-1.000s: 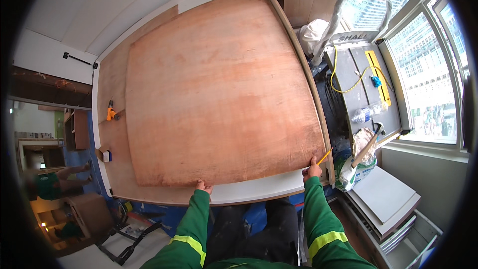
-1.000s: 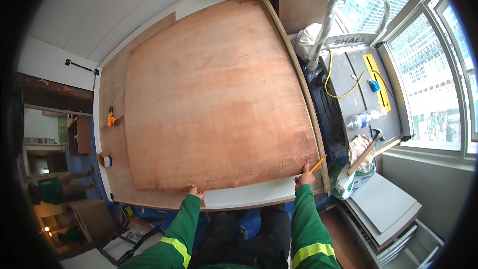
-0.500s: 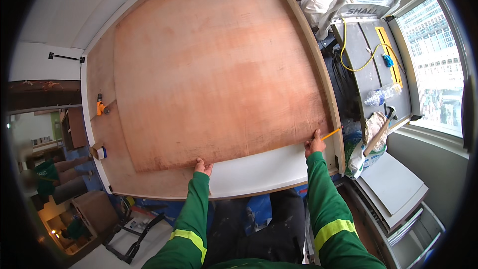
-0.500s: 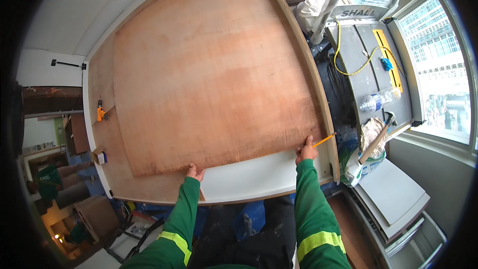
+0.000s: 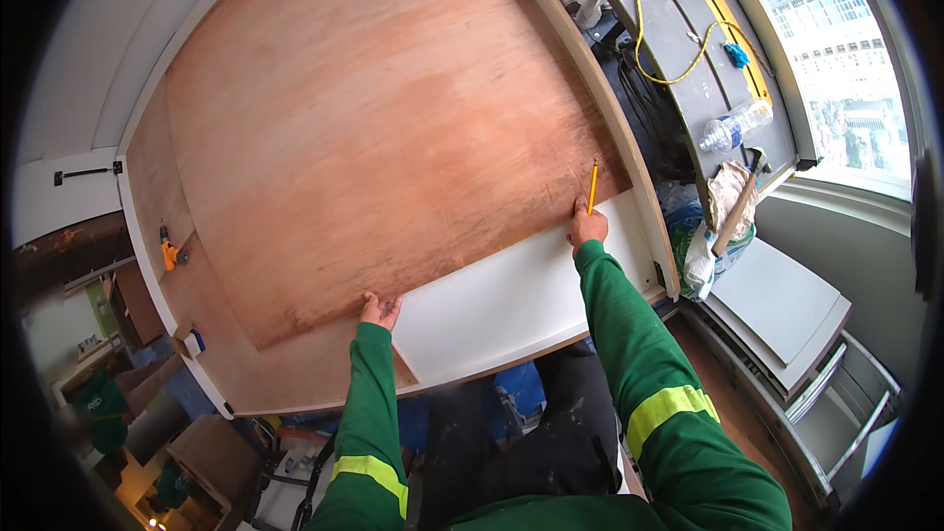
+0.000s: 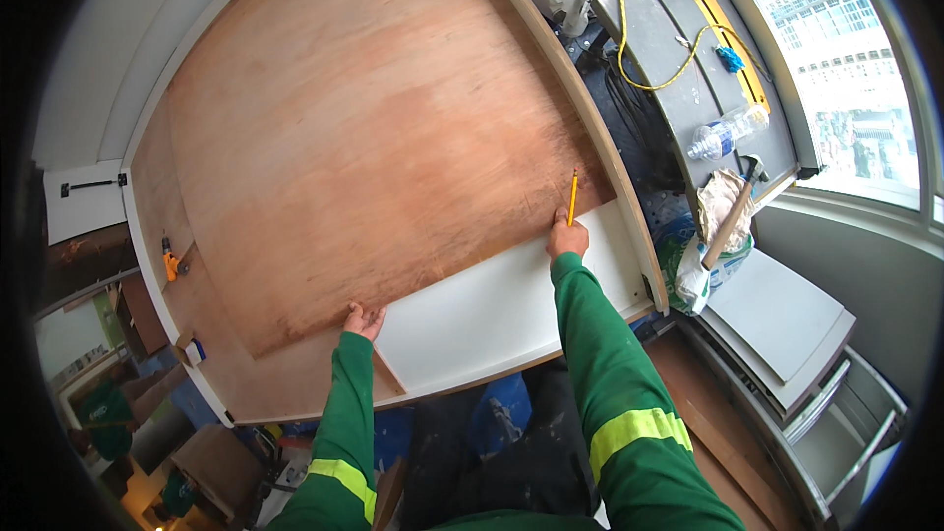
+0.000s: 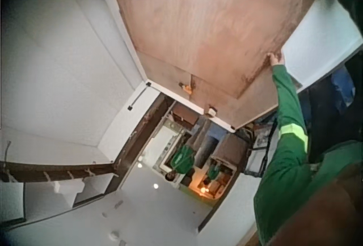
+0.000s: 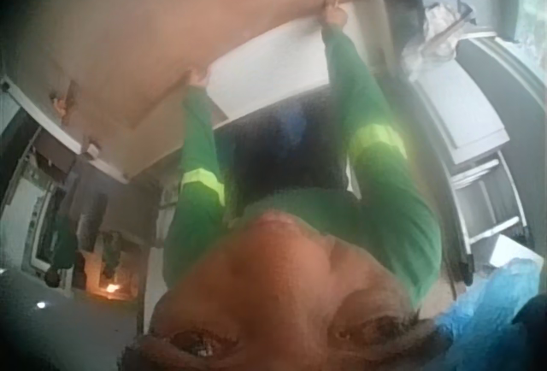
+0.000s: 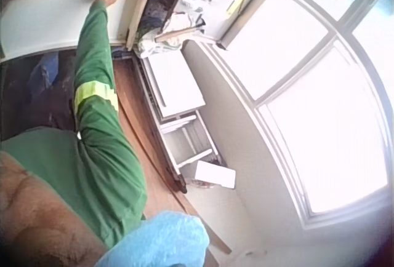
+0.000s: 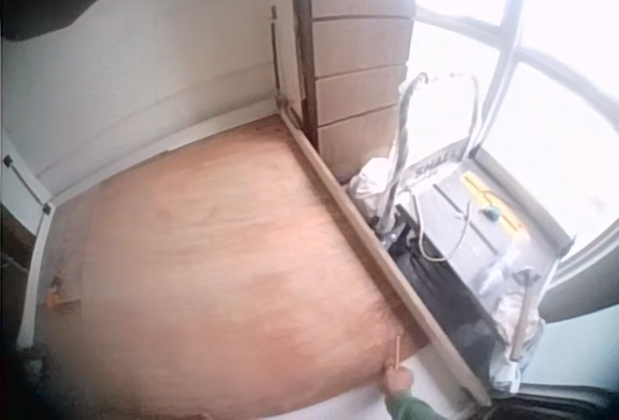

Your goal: The person positions a large plywood sheet on a workbench, then uses a pencil and a straight wooden batten to mark lines on the sheet. The person repeatedly repositions the sheet and the batten to draw multiple straight lines across the surface.

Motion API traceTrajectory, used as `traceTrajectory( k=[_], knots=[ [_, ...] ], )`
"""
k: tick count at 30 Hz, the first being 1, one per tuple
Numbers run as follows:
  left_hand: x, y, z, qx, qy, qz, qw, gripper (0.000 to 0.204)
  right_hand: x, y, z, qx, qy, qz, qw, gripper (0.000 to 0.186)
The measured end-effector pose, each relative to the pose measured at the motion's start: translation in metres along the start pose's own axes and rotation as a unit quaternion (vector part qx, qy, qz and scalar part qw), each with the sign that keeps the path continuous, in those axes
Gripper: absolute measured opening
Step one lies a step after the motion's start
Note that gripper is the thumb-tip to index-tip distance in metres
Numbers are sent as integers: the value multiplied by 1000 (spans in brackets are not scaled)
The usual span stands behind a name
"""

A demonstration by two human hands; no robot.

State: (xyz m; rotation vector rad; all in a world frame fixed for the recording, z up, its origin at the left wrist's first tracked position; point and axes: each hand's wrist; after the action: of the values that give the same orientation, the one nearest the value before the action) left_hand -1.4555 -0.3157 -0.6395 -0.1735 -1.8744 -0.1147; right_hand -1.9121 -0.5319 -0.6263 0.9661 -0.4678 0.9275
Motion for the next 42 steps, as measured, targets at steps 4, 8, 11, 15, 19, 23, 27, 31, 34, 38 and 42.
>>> traceTrajectory(
  k=[4, 8, 11, 15, 19, 23, 27, 31, 34, 38, 42],
  knots=[
    [-5, 7, -1, -22, -9, 0, 1000, 15, -2, -1, 10, 60, -14, 12, 998, 58],
    [1, -4, 9, -76, -17, -8, 997, 22, -14, 9, 5, 70, -38, 38, 996, 58],
    [-1, 12, 3, -110, -56, 37, 992, 33, -10, 11, 5, 32, -55, 66, 996, 51],
    [2, 12, 7, -105, -53, 27, 993, 43, -17, 14, -4, -59, -98, 108, 988, 44],
    [13, 2, 13, -105, -37, 23, 994, 47, -31, 14, -12, -75, -93, 105, 987, 42],
    [19, -7, 14, -84, -45, 20, 995, 50, -30, 6, -10, -122, -100, 70, 985, 38],
    [23, -17, 21, -110, -49, -12, 993, 50, -30, 3, -12, -193, -109, 38, 974, 37],
    [19, -26, 25, -74, -70, -14, 995, 47, -28, -4, -5, -197, -89, 28, 976, 35],
    [5, -22, 21, -85, -72, -14, 994, 45, -22, -14, -1, -163, -61, 15, 985, 34],
    [-3, -29, 25, -79, -74, 10, 994, 42, -26, -14, 1, -190, -73, 10, 979, 33],
    [-9, -17, 23, -83, -84, -32, 993, 41, -11, -27, 7, -211, -101, 2, 972, 29]
  ],
)
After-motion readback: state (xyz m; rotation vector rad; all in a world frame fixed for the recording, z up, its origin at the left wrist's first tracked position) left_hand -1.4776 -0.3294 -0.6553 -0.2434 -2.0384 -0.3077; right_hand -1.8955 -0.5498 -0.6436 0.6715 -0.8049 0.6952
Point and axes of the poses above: each hand's wrist, its own x-axis away from the middle knuckle, its own y-axis out of the back of the hand, z = x × y, and after that the axes turned 3 degrees about z, right-handed
